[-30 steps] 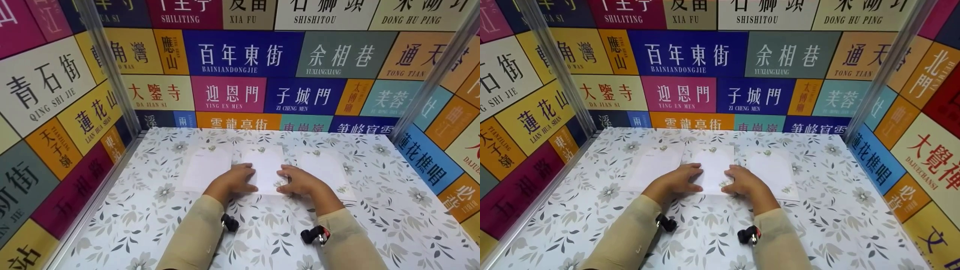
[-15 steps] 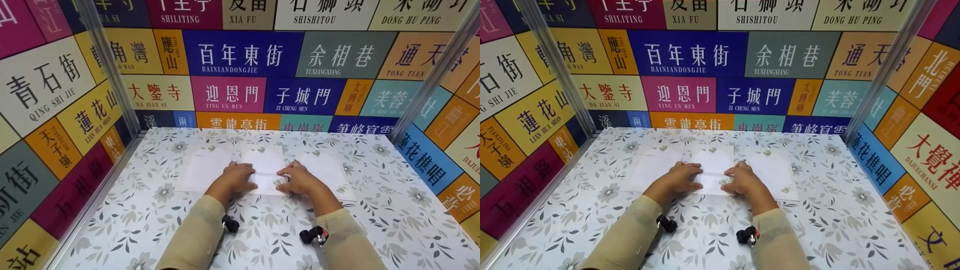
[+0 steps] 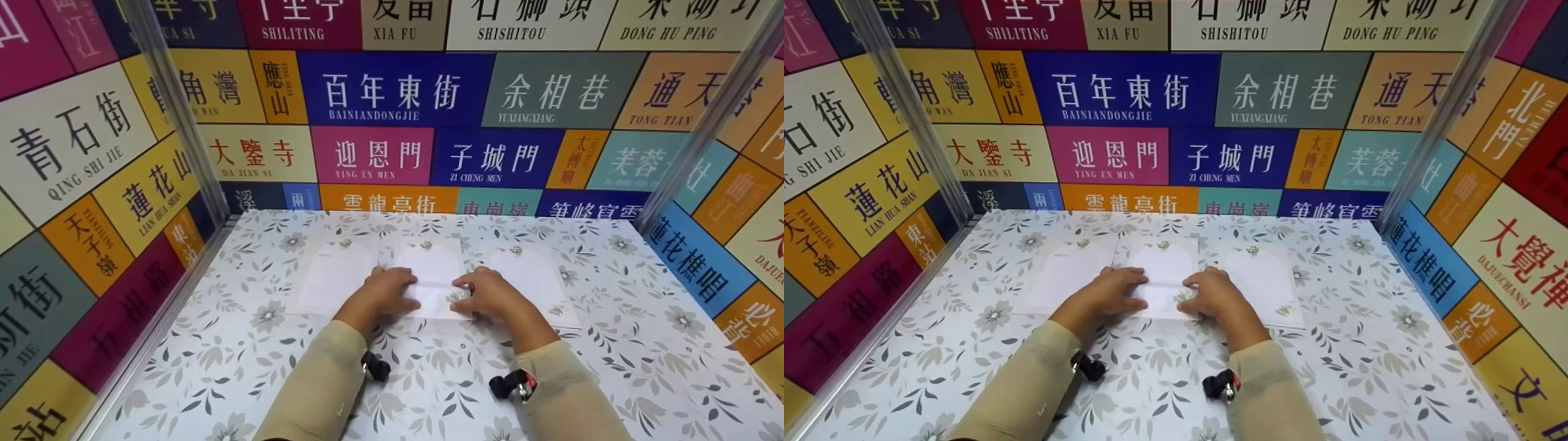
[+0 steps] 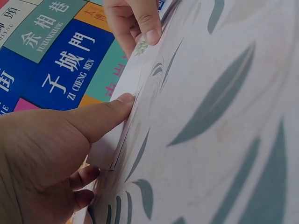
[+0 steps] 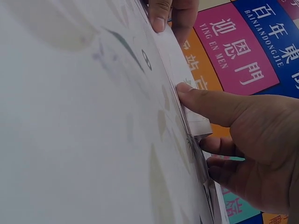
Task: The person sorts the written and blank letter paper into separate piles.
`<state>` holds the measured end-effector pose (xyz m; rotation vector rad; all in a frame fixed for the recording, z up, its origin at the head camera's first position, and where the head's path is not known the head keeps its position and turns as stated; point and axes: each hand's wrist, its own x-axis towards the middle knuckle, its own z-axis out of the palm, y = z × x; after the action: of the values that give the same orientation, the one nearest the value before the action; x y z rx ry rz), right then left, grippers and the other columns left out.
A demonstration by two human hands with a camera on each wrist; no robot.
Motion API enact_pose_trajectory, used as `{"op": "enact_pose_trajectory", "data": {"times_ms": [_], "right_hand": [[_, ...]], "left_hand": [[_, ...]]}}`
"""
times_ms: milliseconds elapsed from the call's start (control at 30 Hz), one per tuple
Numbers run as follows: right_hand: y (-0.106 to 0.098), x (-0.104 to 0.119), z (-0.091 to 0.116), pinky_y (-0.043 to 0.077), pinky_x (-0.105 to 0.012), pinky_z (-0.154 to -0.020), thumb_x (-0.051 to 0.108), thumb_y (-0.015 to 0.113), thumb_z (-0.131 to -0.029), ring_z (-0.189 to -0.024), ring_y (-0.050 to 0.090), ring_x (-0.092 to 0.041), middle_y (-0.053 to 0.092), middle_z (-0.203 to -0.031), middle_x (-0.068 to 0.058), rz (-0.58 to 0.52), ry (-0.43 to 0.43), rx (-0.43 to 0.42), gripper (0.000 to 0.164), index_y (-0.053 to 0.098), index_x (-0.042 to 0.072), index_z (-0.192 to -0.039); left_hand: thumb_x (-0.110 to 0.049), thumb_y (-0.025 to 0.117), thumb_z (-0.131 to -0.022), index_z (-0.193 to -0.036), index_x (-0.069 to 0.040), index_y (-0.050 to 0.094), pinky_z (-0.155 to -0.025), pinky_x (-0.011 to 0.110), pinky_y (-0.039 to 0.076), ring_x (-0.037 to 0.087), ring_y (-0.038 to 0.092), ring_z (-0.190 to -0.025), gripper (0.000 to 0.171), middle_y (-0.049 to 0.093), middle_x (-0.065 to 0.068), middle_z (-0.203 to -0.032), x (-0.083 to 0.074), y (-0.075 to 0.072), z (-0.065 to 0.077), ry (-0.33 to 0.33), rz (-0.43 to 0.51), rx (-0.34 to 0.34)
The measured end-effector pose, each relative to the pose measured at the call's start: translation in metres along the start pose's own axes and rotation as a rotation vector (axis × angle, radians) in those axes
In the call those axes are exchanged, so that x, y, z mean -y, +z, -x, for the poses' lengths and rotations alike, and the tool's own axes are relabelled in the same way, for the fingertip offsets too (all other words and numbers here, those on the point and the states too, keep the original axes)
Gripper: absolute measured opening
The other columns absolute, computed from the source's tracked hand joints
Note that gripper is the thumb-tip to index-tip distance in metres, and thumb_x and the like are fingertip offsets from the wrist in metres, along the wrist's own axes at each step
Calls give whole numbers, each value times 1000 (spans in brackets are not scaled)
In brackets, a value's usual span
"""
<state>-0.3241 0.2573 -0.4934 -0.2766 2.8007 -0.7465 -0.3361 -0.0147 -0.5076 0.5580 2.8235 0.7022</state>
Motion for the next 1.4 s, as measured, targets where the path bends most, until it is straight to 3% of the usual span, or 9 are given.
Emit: {"op": "enact_pose_trajectory", "data": {"times_ms": [300, 400, 567, 633, 733, 900, 1067, 1267, 1400], "right_hand": [[-2, 3, -1, 53, -51, -107, 43, 85, -90, -111, 62, -30, 70, -128, -17, -110, 52, -88, 62, 69, 12, -142], [-3, 5, -1, 52, -52, -110, 45, 81, -94, -115, 62, -31, 69, -131, -17, -145, 95, -128, 61, 67, 12, -143], [-4, 7, -3, 50, -52, -116, 40, 74, -98, -128, 62, -34, 65, -143, -20, -266, 220, -167, 60, 63, 8, -147], [-4, 7, -4, 53, -48, -113, 35, 73, -98, -125, 63, -32, 66, -144, -20, -315, 258, -186, 57, 64, 5, -146], [-1, 7, -4, 60, -38, -97, 23, 73, -98, -107, 72, -26, 71, -136, -23, -396, 261, -211, 51, 65, -1, -142], [3, 6, -7, 60, -25, -75, 8, 74, -94, -81, 72, -16, 74, -118, -22, -524, 279, -213, 47, 65, -7, -138], [4, 6, -9, 56, -23, -73, 7, 74, -93, -81, 69, -17, 72, -110, -15, -527, 313, -200, 46, 66, -4, -137], [4, 6, -9, 56, -25, -77, 7, 71, -96, -88, 68, -19, 70, -117, -16, -537, 324, -195, 46, 65, 0, -141], [3, 4, -8, 56, -23, -76, 7, 67, -97, -88, 68, -18, 71, -122, -19, -519, 293, -226, 45, 66, -1, -141]], "left_hand": [[-21, 85, -89, -139, -24, 70, -131, 48, 35, 30, 45, -151, 53, 58, 4, -157, -4, 0, -4, -177, 296, -55], [-16, 80, -92, -141, -22, 68, -131, 50, 35, 30, 47, -153, 51, 58, 6, -157, -6, -2, -5, -252, 402, -105], [-9, 69, -97, -145, -16, 65, -129, 48, 39, 32, 52, -151, 49, 61, 11, -155, -9, -5, -7, -330, 501, -208], [-6, 66, -96, -145, -13, 65, -127, 47, 42, 31, 56, -148, 50, 64, 12, -152, -8, -5, -7, -353, 547, -242], [2, 63, -92, -144, -10, 66, -124, 45, 46, 31, 60, -143, 53, 68, 13, -145, -7, -5, -6, -372, 616, -278], [5, 61, -90, -140, -8, 68, -120, 43, 50, 31, 64, -137, 52, 71, 13, -138, -6, -5, -5, -370, 634, -296], [5, 60, -92, -138, -9, 70, -122, 43, 48, 29, 63, -138, 50, 72, 11, -138, -8, -6, -5, -389, 646, -287], [6, 57, -93, -141, -14, 68, -124, 44, 47, 29, 61, -143, 54, 69, 8, -145, -10, -8, -7, -421, 693, -272], [6, 57, -93, -142, -16, 68, -122, 44, 49, 28, 61, -142, 55, 69, 8, -145, -13, -6, -7, -399, 682, -286]]}}
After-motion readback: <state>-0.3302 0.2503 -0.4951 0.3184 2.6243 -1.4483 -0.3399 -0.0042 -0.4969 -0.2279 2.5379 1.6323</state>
